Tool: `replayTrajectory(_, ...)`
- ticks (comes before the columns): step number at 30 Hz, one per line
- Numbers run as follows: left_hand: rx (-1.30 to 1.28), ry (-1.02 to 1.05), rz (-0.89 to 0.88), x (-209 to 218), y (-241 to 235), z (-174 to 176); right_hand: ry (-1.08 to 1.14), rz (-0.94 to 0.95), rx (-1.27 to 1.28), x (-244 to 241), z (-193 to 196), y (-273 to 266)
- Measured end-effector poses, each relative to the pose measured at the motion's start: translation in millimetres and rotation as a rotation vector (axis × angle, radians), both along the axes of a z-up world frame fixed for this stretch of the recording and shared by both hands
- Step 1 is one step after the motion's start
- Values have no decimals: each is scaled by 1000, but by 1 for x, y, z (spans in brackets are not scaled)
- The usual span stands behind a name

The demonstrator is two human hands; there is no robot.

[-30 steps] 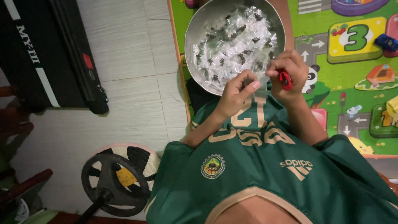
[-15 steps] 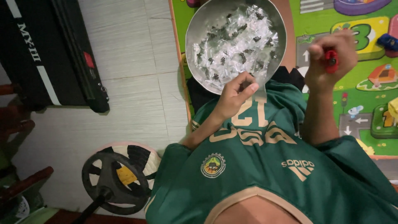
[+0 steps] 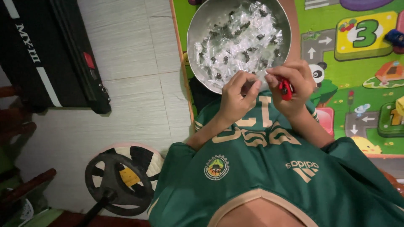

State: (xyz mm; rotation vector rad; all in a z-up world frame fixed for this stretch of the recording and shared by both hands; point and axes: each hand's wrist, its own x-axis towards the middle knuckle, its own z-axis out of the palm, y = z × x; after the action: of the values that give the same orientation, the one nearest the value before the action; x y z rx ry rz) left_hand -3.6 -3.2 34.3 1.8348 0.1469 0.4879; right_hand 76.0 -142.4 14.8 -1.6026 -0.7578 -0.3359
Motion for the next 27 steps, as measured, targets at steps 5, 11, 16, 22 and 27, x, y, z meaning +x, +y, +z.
replayTrajectory(5,-23,15,-16,-1,1,-3,131,119,-22,13,-7,-2)
replayTrajectory(11,-237,66,-18,-4,-2,-18,644,290,134,24,-49,-16)
replayTrajectory(16,-308,78,35,-3,-1,-18,1085,366,274,12,-29,3)
replayTrajectory(22,-302,42,43,-2,3,-11,1283,527,348,-2,-45,4)
replayTrajectory(27,-440,-43,13,3,9,-12,1244,510,347,-4,-41,9)
